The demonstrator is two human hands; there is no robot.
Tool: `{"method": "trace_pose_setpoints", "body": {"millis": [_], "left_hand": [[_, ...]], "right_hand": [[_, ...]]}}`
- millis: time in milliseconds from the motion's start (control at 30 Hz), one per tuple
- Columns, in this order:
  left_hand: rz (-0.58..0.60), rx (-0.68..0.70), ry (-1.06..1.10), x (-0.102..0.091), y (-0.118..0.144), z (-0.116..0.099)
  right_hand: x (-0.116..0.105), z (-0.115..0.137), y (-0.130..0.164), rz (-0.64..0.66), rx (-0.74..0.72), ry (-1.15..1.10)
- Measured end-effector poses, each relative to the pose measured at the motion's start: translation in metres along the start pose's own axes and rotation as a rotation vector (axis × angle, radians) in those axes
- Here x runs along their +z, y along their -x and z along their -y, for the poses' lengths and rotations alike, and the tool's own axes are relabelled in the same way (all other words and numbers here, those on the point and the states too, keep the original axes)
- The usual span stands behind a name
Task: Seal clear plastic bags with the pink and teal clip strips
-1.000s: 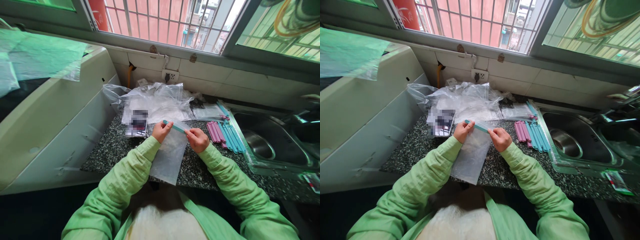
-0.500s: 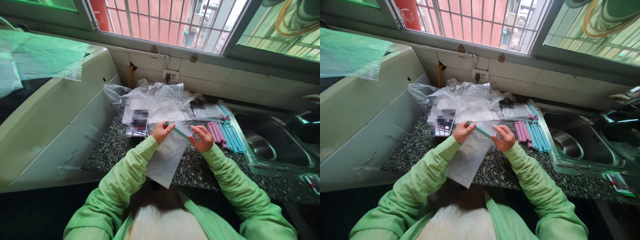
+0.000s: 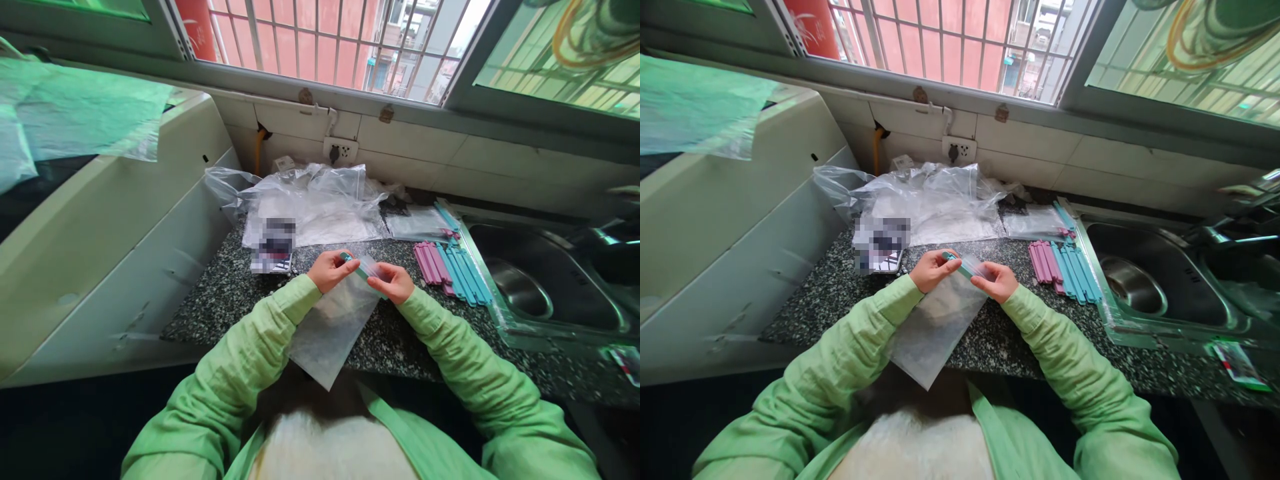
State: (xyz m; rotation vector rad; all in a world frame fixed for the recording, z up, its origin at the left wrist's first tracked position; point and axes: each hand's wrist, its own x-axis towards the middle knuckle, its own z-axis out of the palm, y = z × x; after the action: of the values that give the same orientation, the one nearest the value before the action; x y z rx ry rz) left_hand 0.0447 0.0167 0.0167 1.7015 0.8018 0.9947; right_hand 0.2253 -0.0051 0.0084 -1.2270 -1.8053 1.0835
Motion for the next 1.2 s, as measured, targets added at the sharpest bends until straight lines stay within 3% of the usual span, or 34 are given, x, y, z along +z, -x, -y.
{"method": "trace_pose_setpoints", "body": {"millis": [433, 1200], "left_hand": [[-0.039, -0.017, 0.052, 0.001, -0.001, 0.002], [-0.057, -0.091, 0.169, 0.002, -0.002, -0.001]], "right_hand": [[0.002, 0.000, 0.002, -0.102, -0.115, 0.043], [-0.001, 0.011, 0.004, -0.137, -0.181, 0.223]]}}
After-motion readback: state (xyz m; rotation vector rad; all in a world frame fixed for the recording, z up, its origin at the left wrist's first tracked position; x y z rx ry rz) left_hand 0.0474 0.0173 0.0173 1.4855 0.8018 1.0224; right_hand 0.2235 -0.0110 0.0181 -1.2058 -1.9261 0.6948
